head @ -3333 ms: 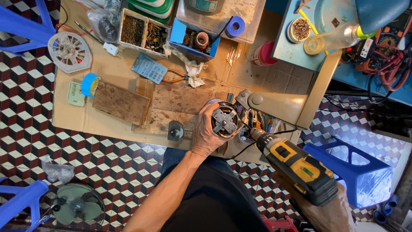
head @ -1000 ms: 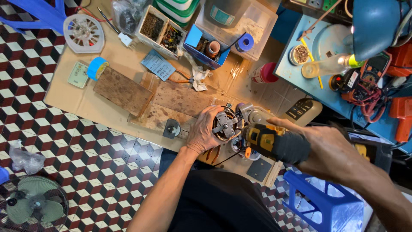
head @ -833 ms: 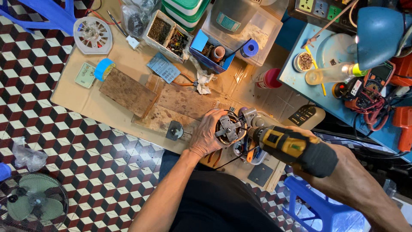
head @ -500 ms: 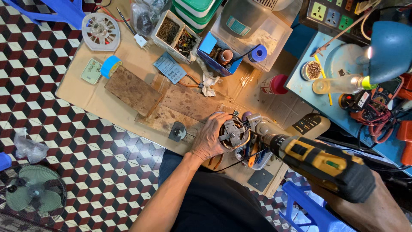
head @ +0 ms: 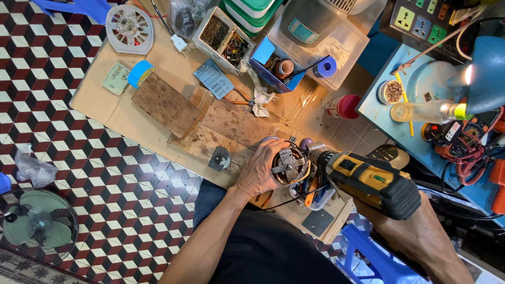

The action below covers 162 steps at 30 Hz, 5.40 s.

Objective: The person disassembles a small electric motor, removes the rotor, and uses pliers and a cordless drill to adjust and reassemble the components. The person repeatedly aligns the rotor and housing, then secures the assembly with the drill.

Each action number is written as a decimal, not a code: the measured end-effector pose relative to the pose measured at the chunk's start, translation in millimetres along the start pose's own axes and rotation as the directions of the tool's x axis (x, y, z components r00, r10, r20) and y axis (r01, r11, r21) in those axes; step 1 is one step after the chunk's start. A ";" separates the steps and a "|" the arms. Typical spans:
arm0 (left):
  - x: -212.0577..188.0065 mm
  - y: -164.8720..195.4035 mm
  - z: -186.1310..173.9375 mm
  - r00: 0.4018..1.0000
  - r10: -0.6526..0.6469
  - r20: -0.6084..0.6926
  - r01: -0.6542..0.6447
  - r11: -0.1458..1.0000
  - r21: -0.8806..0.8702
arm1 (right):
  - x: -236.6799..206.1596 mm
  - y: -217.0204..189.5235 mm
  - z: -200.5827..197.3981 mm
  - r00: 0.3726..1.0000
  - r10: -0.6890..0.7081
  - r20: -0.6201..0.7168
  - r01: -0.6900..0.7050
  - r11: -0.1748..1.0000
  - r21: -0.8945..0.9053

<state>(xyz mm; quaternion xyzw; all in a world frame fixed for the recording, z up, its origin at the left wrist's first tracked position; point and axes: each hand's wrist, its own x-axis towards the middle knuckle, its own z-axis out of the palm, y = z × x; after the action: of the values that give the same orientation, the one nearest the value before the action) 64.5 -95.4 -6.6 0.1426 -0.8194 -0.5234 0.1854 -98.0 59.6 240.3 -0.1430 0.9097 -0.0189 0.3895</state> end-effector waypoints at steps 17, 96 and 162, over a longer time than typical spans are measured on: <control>-0.3 1.0 0.7 0.997 -0.066 0.044 0.066 0.998 0.003 | 4.0 11.5 5.2 0.999 -0.034 0.010 0.034 0.999 0.041; -34.1 -27.6 0.0 0.972 -0.228 -0.062 0.207 0.949 -0.240 | 5.0 -64.1 19.3 0.985 -0.155 0.075 0.168 0.964 -0.205; -38.7 -26.0 6.8 0.987 -0.137 -0.078 0.129 0.987 -0.099 | -50.8 1.4 56.0 0.983 -0.182 0.001 0.181 0.975 -0.128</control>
<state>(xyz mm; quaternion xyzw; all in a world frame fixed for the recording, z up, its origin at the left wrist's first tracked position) 96.9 -84.1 -38.9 0.2102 -0.7739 -0.5661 0.1910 -25.0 79.1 236.9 -0.2499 0.8942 0.0030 0.3715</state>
